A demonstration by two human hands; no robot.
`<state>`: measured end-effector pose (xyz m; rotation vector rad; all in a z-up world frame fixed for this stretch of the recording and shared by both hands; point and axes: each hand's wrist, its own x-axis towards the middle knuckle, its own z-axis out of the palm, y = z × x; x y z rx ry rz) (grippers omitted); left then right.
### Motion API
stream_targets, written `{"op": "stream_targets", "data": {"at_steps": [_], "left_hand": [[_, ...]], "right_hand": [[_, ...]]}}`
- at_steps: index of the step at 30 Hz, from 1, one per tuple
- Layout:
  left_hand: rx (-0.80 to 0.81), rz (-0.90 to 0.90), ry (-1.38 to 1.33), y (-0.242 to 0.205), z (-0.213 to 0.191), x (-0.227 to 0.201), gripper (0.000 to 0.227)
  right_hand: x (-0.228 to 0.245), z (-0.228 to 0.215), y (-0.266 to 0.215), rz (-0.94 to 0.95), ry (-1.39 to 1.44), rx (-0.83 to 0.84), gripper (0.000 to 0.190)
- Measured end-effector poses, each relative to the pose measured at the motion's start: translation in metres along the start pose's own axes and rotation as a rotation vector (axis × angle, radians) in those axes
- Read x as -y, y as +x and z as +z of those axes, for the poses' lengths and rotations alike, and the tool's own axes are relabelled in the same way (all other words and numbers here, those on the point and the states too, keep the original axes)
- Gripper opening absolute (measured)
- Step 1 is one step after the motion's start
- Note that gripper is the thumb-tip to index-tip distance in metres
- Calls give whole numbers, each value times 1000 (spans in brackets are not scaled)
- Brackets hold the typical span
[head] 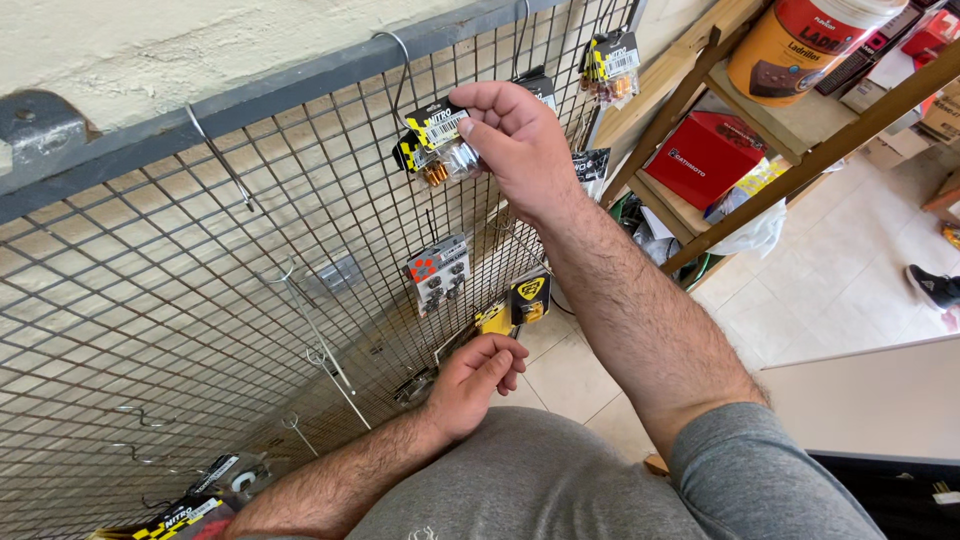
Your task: The person repeatedly picks up small packaged items from a brown stool and hangs them on a wire grid display rack. The person handles the items one by one, moving them from the stool to the rack.
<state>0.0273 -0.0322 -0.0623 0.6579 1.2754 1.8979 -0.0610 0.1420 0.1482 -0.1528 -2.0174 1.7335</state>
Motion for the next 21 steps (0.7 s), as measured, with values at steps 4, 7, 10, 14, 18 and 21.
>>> {"op": "stream_targets", "data": {"at_steps": [4, 7, 10, 14, 18, 21], "left_hand": [[1, -18, 9, -2, 2, 3, 22], [18, 6, 23, -3, 3, 1, 23], [11, -13, 17, -6, 5, 1, 23], [14, -27, 48, -9, 8, -2, 22], [94, 5, -68, -3, 6, 28, 21], [138, -39, -49, -3, 17, 28, 18]], "right_hand": [[-7, -1, 4, 16, 3, 7, 23], [-7, 0, 5, 97, 99, -8, 24], [3, 2, -2, 156, 26, 37, 19], [7, 1, -21, -10, -358, 50, 31], [-45, -36, -60, -287, -442, -19, 27], [-85, -66, -130, -292, -345, 40, 16]]}}
